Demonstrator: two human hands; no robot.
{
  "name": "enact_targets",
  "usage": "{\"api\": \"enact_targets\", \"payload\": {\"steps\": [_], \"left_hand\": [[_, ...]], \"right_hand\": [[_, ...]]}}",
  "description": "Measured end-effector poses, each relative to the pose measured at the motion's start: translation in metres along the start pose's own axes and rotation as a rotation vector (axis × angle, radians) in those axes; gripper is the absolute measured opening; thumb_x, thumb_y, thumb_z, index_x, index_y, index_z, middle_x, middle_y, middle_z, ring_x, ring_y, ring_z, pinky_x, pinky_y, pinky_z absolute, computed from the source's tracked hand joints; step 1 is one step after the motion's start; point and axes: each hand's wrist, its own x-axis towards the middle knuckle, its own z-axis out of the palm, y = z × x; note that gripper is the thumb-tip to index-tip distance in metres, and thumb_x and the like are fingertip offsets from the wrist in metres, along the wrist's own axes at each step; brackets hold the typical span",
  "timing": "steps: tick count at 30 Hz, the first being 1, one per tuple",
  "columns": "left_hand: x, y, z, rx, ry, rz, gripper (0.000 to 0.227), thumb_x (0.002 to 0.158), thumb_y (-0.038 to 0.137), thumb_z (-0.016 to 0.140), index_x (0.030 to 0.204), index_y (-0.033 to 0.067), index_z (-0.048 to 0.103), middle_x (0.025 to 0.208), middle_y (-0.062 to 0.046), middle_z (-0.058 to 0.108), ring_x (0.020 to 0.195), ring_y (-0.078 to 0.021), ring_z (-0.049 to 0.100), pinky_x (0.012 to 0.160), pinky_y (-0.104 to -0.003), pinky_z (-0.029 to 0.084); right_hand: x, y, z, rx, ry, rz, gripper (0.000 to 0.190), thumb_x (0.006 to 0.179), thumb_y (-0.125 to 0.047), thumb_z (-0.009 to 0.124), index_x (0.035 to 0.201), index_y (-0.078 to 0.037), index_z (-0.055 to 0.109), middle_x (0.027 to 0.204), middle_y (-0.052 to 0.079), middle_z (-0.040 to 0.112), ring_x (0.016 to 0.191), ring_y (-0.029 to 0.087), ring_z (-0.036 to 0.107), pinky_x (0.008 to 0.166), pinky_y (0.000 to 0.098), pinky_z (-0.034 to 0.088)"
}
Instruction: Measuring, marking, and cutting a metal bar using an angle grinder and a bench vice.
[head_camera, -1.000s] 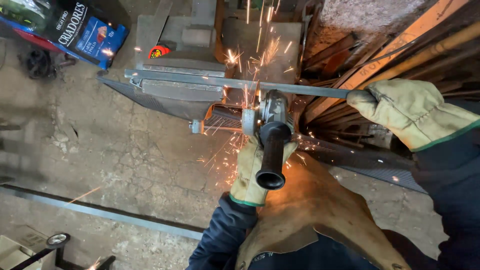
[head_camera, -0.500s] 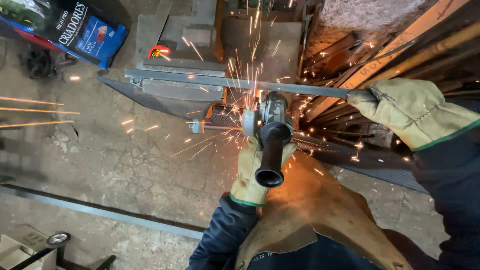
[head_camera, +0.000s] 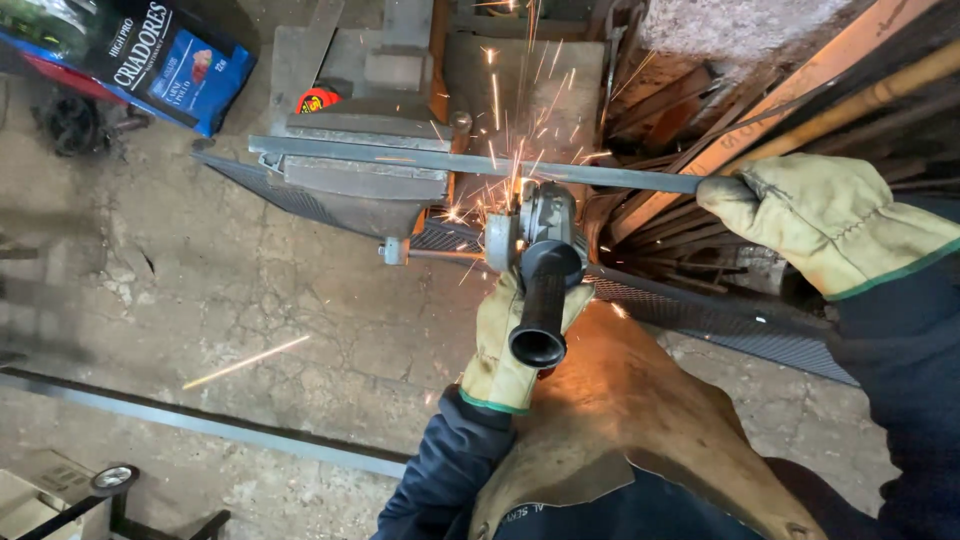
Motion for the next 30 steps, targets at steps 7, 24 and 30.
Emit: {"api": "enact_targets", "payload": {"steps": [7, 24, 30], "left_hand": [[-0.003, 0.006, 0.007, 0.558, -0.045, 0.171, 0.052, 0.088, 0.026, 0.071, 0.131, 0.004, 0.054, 0.123, -0.019, 0.068, 0.108, -0.0312, 0.073, 0.091, -0.05, 0.063], [0.025, -0.012, -0.038, -0.408, -0.083, -0.149, 0.059, 0.108, 0.041, 0.041, 0.144, -0.0054, 0.039, 0.142, -0.038, 0.045, 0.123, -0.0569, 0.053, 0.098, -0.068, 0.051], [0.026, -0.018, -0.047, -0.374, -0.205, -0.072, 0.048, 0.108, 0.038, 0.044, 0.147, 0.01, 0.043, 0.145, -0.026, 0.048, 0.125, -0.0463, 0.056, 0.1, -0.067, 0.051]], "right_hand": [[0.005, -0.005, -0.008, 0.105, -0.022, 0.016, 0.045, 0.1, -0.05, 0.06, 0.088, -0.007, 0.065, 0.07, 0.013, 0.055, 0.062, 0.032, 0.058, 0.062, 0.0451, 0.047], [0.006, -0.005, -0.005, 0.186, -0.096, 0.112, 0.047, 0.098, -0.051, 0.06, 0.087, -0.006, 0.065, 0.066, 0.012, 0.056, 0.06, 0.032, 0.058, 0.061, 0.0467, 0.047], [0.005, -0.004, -0.007, 0.2, -0.089, 0.08, 0.044, 0.096, -0.051, 0.06, 0.088, -0.008, 0.068, 0.063, 0.012, 0.055, 0.058, 0.031, 0.057, 0.059, 0.0464, 0.046]]}}
